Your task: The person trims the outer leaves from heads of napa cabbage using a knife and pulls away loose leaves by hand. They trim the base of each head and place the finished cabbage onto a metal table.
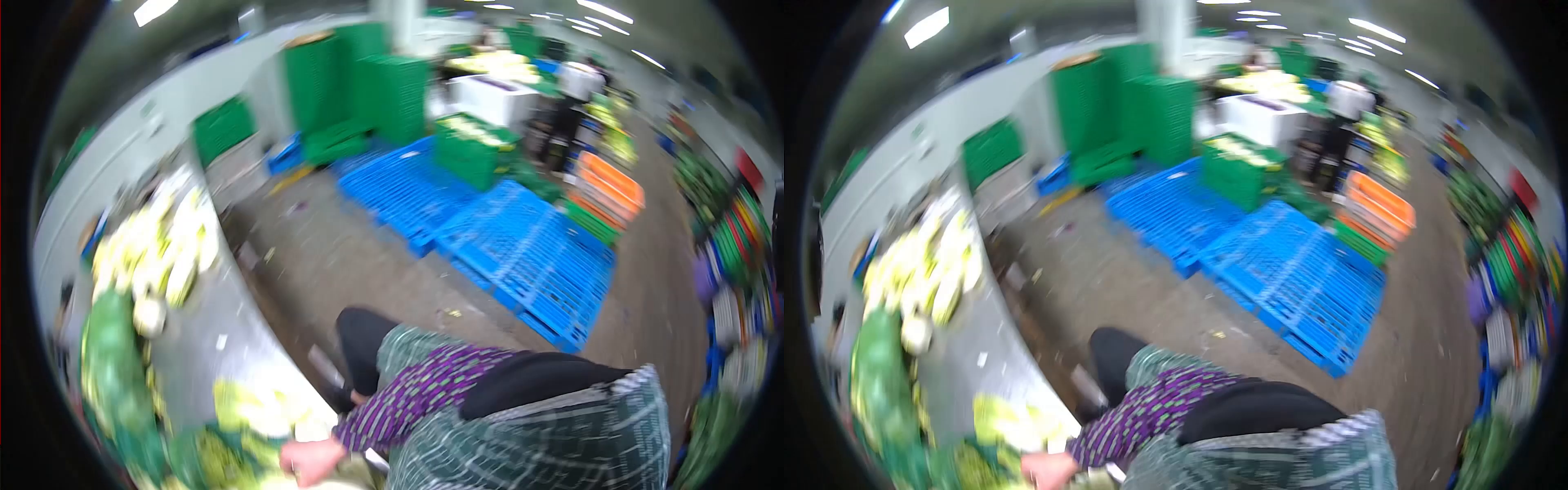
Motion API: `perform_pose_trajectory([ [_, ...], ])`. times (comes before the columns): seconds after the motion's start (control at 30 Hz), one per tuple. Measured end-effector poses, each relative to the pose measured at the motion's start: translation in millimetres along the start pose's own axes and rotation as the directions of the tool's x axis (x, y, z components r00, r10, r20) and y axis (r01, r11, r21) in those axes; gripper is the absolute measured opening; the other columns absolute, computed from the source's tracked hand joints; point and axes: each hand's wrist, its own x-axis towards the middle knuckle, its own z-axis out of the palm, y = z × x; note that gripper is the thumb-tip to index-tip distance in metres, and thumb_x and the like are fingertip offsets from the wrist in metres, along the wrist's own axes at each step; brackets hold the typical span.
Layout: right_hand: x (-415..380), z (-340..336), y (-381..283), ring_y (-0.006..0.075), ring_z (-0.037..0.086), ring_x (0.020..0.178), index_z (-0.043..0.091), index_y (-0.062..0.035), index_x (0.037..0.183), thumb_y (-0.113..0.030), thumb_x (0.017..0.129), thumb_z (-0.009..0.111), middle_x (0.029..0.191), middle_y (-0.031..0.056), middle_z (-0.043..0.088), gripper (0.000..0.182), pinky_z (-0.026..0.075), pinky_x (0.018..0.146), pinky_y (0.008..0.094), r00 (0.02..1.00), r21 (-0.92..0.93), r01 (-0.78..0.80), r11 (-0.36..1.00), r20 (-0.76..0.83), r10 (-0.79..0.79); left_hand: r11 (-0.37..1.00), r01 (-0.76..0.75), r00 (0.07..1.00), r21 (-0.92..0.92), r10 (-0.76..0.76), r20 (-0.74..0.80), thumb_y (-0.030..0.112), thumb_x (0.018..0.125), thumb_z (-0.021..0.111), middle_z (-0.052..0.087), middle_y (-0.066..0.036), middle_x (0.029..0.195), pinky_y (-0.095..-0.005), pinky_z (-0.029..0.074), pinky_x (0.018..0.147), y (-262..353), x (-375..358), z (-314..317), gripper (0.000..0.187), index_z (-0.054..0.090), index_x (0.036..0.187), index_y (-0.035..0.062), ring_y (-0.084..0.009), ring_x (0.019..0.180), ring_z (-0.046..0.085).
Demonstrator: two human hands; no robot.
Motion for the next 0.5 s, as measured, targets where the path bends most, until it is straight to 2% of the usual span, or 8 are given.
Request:
perform_pose_trajectory([
  [0.03,2,-38,-45,0.0202,0.054,0.06,0.057,0.0059,0.074,-0.019,0.065,0.069,0.064,0.0153,0.056,0.029,0.045,0.058,0.038,0.926,0.098,-0.358,0.929,0.162,0.34,0.978,0.084,0.995,-0.191,-0.092,-0.034,0.062,0.082,0.051,0.054,-0.016,0.127,-0.0457,0.044,0.095,2,-4,-3,0.079,0.04,0.135,0.0054,-0.0325,0.113,0.053],
  [0.1,-8,-48,-39,0.016,0.058,0.056,0.066,0.0028,0.084,-0.014,0.067,0.067,0.068,0.01,0.064,0.024,0.048,0.049,0.0324,0.956,0.134,-0.284,0.949,-0.034,0.291,0.742,0.196,0.965,-0.641,-0.261,-0.007,0.063,0.082,0.05,0.054,-0.016,0.127,-0.0457,0.044,0.095,4,-16,-7,0.079,0.04,0.136,0.0055,-0.0324,0.113,0.053],
  [0.13,-5,-78,-64,0.0138,0.059,0.06,0.066,0.0024,0.094,-0.02,0.071,0.07,0.069,0.0083,0.064,0.032,0.049,0.052,0.0313,0.911,0.379,-0.41,0.83,0.124,0.393,0.575,0.222,0.951,-0.787,-0.304,0.046,0.063,0.082,0.05,0.054,-0.016,0.127,-0.0457,0.044,0.095,1,-20,-8,0.079,0.04,0.136,0.0055,-0.0324,0.113,0.053],
  [0.17,6,-87,-71,0.0048,0.055,0.065,0.054,-0.0003,0.119,-0.028,0.077,0.073,0.095,0.0018,0.064,0.054,0.047,0.049,0.0214,0.814,0.246,-0.571,0.783,0.294,0.501,0.443,0.224,0.944,-0.868,-0.321,0.08,0.064,0.082,0.05,0.054,-0.015,0.127,-0.0457,0.044,0.095,0,-24,-10,0.08,0.04,0.136,0.0056,-0.0323,0.113,0.053],
  [0.23,16,-86,-91,0.0057,0.052,0.055,0.052,0.0033,0.121,-0.03,0.077,0.073,0.095,0.0032,0.063,0.059,0.044,0.046,0.0198,0.854,0.07,-0.503,0.861,0.19,0.484,0.698,0.227,0.948,-0.679,-0.318,-0.01,0.063,0.083,0.05,0.044,-0.012,0.138,-0.0454,0.039,0.102,-13,-32,-21,0.084,0.031,0.141,0.0053,-0.0298,0.121,0.046],
  [0.3,31,-82,-100,0.0049,0.051,0.052,0.053,0.0041,0.121,-0.028,0.076,0.075,0.084,0.0043,0.063,0.06,0.042,0.045,0.0212,0.81,0.119,-0.539,0.834,0.343,0.475,0.472,0.224,0.96,-0.853,-0.255,0.111,0.042,0.071,0.074,0.049,-0.015,0.132,-0.0415,0.041,0.102,-2,-42,-18,0.088,0.034,0.137,-0.0015,-0.0299,0.119,0.05],
  [0.43,49,-58,-95,0.006,0.049,0.045,0.054,0.0062,0.119,-0.034,0.073,0.077,0.066,0.0029,0.058,0.065,0.039,0.042,0.0212,0.726,0.153,-0.593,0.79,0.526,0.443,0.472,0.167,0.942,-0.865,-0.336,-0.002,0.036,0.069,0.07,0.049,-0.017,0.131,-0.0411,0.041,0.102,24,-57,-10,0.086,0.033,0.137,-0.0025,-0.0306,0.119,0.05],
  [0.5,48,-37,-100,0.0071,0.05,0.046,0.055,0.0069,0.115,-0.03,0.073,0.077,0.064,0.0026,0.058,0.06,0.04,0.044,0.0217,0.782,0.148,-0.505,0.85,0.494,0.379,0.457,0.084,0.91,-0.886,-0.397,-0.118,0.032,0.069,0.069,0.05,-0.018,0.13,-0.0407,0.042,0.101,25,-71,-16,0.084,0.033,0.136,-0.0033,-0.0304,0.118,0.051],
])
